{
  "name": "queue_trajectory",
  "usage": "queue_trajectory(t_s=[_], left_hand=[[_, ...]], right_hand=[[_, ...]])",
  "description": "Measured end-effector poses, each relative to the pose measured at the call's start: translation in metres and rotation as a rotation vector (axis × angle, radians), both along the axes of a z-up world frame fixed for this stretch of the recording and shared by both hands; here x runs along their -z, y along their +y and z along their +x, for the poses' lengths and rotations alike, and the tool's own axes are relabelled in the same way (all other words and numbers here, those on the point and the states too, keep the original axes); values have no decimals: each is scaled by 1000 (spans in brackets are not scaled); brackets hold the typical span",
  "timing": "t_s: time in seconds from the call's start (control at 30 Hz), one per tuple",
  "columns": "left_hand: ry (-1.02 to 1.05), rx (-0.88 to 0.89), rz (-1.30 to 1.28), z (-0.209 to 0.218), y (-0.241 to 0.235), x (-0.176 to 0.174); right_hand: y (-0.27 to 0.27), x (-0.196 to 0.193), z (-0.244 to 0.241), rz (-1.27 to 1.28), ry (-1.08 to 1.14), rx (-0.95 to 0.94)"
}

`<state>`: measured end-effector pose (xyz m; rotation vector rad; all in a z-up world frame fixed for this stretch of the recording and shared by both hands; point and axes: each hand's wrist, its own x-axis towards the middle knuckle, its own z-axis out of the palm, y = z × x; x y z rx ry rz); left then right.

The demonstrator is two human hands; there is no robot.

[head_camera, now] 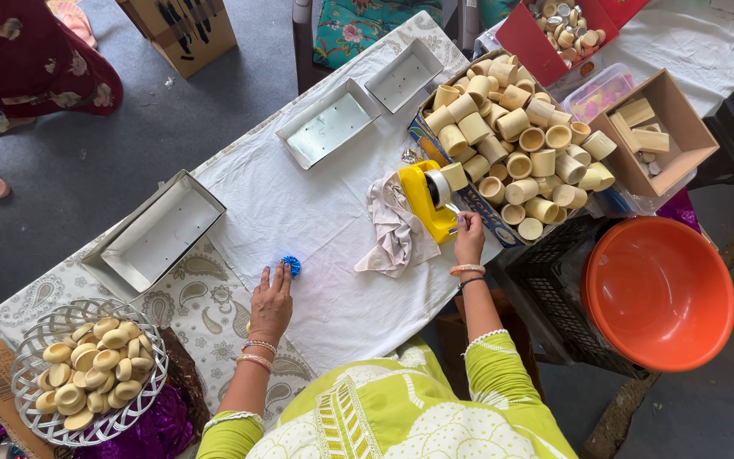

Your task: The person wraps small beige cups in shiny metallic foil, using a hot glue gun to secure the wrapping. They then place the wrapped cups into white rectangular boxes on the table.

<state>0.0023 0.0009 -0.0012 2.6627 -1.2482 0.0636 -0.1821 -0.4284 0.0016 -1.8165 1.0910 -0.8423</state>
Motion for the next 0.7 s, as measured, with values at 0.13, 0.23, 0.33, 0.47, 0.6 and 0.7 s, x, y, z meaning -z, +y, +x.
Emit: queue_trajectory(t_s=[0.13,0.23,0.33,0.47,0.6,0.7], left_hand=[[11,3,17,1,-2,-6],[1,-7,14,0,-1,-4],[9,-2,26,-1,-1,-4],[4,0,16,1,-1,-1],[-21,-2,5,-1,-2,-3],[9,-5,-9,-1,-1,-6]], right_hand=[[-8,1,-10,161,-76,1],[-15,26,-23,207,-142,-24],[-19,55,-37,351,-308,27],[-19,83,-49,464,-461,87],[-12,103,-55,573,-564,26],[-2,109,-44,569,-722,-46]])
